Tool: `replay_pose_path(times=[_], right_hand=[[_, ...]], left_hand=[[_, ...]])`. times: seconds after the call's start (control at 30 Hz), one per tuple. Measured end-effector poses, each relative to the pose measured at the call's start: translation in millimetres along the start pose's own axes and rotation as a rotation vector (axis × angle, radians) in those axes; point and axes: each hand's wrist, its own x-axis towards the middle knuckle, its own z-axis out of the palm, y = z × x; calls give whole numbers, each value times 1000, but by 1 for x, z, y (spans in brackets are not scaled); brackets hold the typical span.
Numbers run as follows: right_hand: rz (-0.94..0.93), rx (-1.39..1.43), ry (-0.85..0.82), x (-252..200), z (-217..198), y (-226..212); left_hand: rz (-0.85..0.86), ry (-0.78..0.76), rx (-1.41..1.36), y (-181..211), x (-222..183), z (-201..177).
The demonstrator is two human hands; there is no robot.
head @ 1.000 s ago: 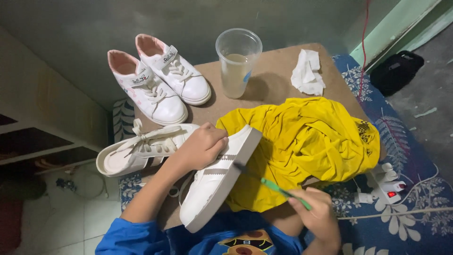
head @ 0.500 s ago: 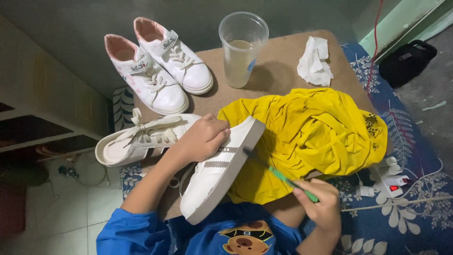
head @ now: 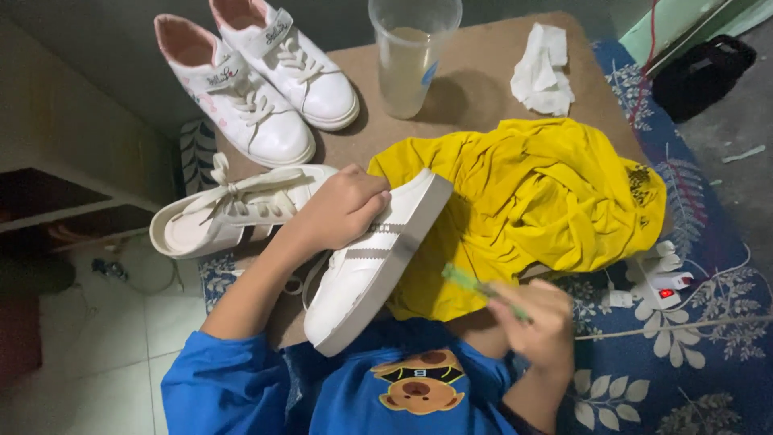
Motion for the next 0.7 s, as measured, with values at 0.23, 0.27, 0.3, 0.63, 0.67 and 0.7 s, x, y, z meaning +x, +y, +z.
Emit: replay_pose_path(times=[0.23, 0.27, 0.3, 0.63, 0.67, 0.7], right_hand=[[-199, 208, -63, 16, -1, -42], [-141, 173, -63, 18, -2, -50], [-83, 138, -64, 21, -3, -58], [-202, 132, -70, -6, 0, -50], [-87, 46, 14, -6, 1, -54], [29, -41, 97, -7, 3, -57]], left_hand=[[26, 7, 21, -1, 0, 0], [33, 14, 16, 0, 1, -1], [39, 21, 10, 0, 1, -1], [29, 57, -28, 2, 2, 0], [34, 59, -10, 1, 1, 2], [38, 62, 7, -1, 1, 2]])
